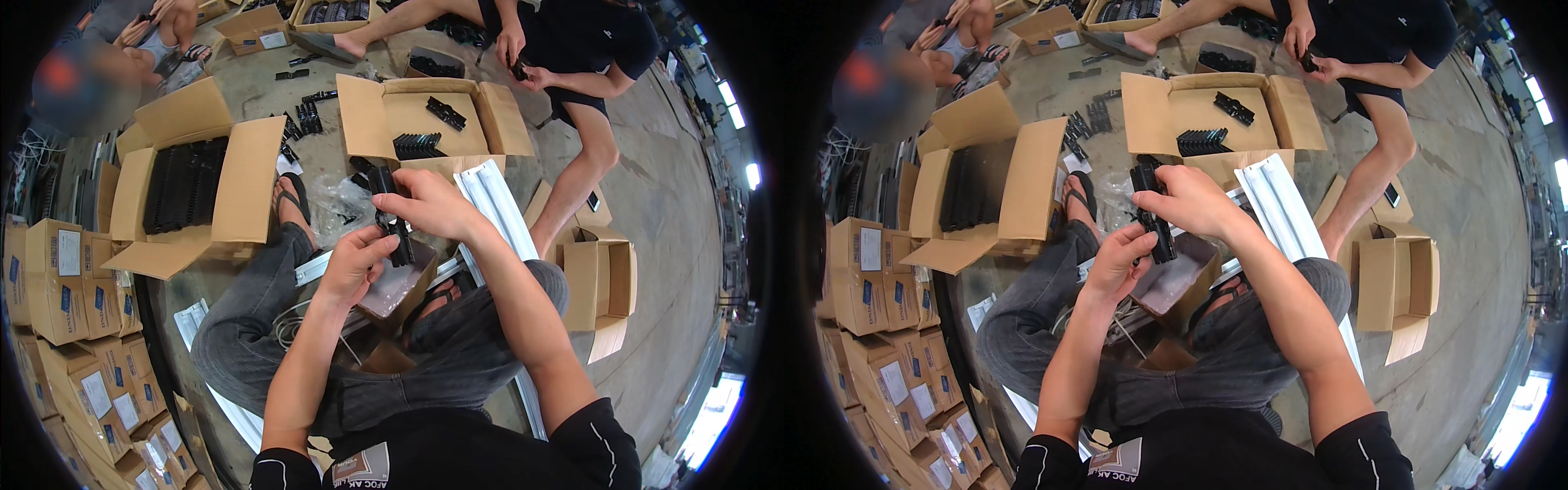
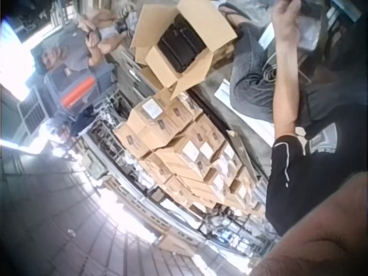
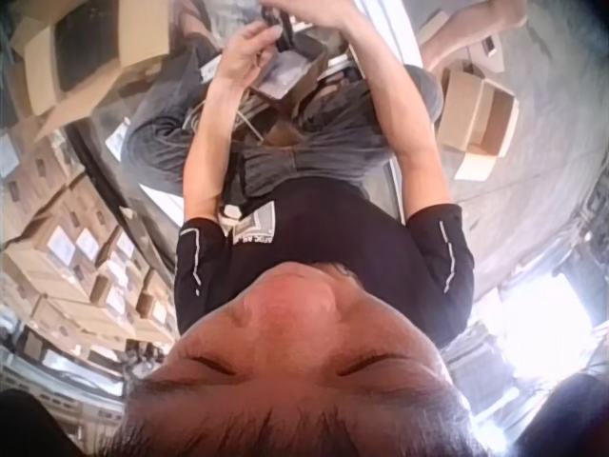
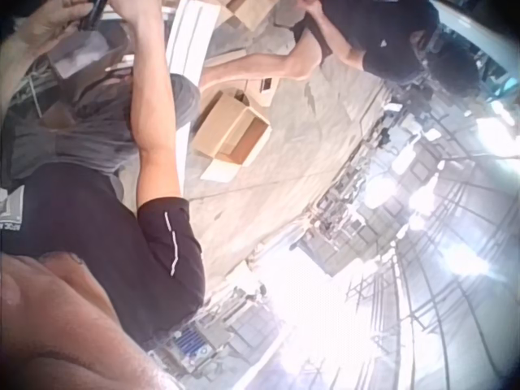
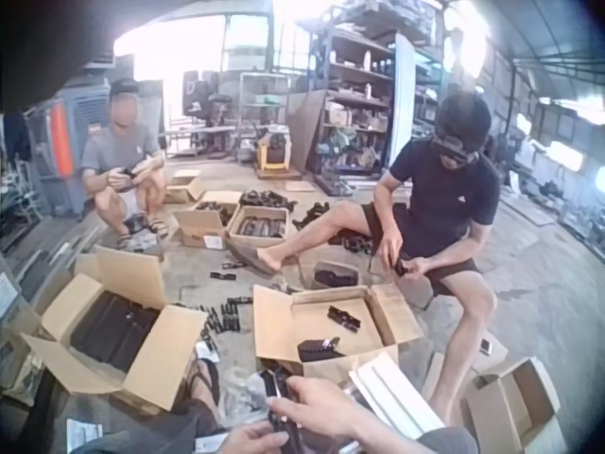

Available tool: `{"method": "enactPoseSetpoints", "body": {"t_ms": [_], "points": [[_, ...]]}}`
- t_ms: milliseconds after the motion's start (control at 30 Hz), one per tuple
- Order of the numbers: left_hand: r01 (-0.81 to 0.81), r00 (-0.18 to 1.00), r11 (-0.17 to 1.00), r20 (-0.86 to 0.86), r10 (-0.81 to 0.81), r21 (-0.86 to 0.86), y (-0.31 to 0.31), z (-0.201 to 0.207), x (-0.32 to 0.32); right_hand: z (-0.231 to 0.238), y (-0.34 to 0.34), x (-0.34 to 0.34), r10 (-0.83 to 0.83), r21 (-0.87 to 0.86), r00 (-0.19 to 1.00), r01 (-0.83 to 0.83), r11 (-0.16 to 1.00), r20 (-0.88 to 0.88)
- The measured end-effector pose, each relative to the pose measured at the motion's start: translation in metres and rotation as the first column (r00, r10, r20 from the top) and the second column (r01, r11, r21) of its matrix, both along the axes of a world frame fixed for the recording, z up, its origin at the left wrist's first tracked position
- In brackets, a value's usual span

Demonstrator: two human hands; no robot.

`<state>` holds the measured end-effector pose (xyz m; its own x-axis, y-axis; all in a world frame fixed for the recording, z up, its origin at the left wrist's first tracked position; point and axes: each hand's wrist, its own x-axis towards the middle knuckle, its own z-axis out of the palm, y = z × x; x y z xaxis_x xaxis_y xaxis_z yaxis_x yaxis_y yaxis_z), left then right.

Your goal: The person assembles small black plastic components by hand while sitting on the floor among several cardboard boxes containing parts.

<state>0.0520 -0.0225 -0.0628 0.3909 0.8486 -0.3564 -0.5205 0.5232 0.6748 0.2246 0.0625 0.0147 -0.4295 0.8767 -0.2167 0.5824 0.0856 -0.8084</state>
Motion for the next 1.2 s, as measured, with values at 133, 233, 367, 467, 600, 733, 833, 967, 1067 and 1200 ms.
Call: {"method": "enactPoseSetpoints", "body": {"t_ms": [133, 233, 367, 467, 600, 733, 833, 967, 1067, 1200], "points": [[-0.017, 0.999, 1.0, -0.042, 0.017, 0.004, 0.001, 0.009, 0.002, 0.003, -0.001, 0.001, 0.046, -0.075, 0.999, -0.045, 0.996, 0.013], [-0.02, 0.998, 0.999, -0.054, 0.022, 0.036, 0.001, 0.004, 0.002, 0.004, -0.002, -0.001, 0.027, -0.144, 0.998, -0.034, 0.989, -0.048], [-0.007, 0.996, 0.997, -0.092, 0.014, 0.077, 0.001, 0.003, 0.003, 0.001, -0.002, -0.001, -0.016, -0.187, 0.997, 0.002, 0.982, -0.072], [-0.008, 0.993, 0.995, -0.113, 0.02, 0.101, 0.0, 0.007, 0.005, 0.001, -0.001, 0.001, -0.033, -0.228, 0.996, 0.013, 0.973, -0.083], [-0.025, 0.996, 0.994, -0.085, 0.034, 0.108, 0.002, 0.003, 0.002, 0.004, -0.001, -0.001, -0.096, -0.319, 0.97, 0.02, 0.948, -0.223], [-0.129, 0.991, 0.985, -0.024, 0.132, 0.112, 0.004, 0.007, 0.003, 0.009, -0.005, -0.007, -0.126, -0.42, 0.963, 0.015, 0.907, -0.24], [-0.137, 0.982, 0.987, -0.118, 0.146, 0.084, 0.004, 0.004, 0.004, 0.002, -0.004, -0.008, -0.126, -0.323, 0.976, 0.062, 0.944, -0.179], [-0.105, 0.991, 0.992, -0.076, 0.11, 0.076, 0.005, 0.013, 0.009, 0.002, -0.003, -0.003, -0.131, -0.346, 0.976, 0.063, 0.936, -0.175], [-0.056, 0.998, 0.993, -0.024, 0.058, 0.1, 0.004, 0.016, 0.0, 0.001, -0.007, -0.009, -0.136, -0.335, 0.963, 0.052, 0.941, -0.232], [-0.092, 0.996, 0.992, -0.006, 0.093, 0.092, 0.005, 0.007, -0.006, -0.004, -0.006, -0.017, -0.144, -0.379, 0.97, 0.061, 0.923, -0.194]]}}
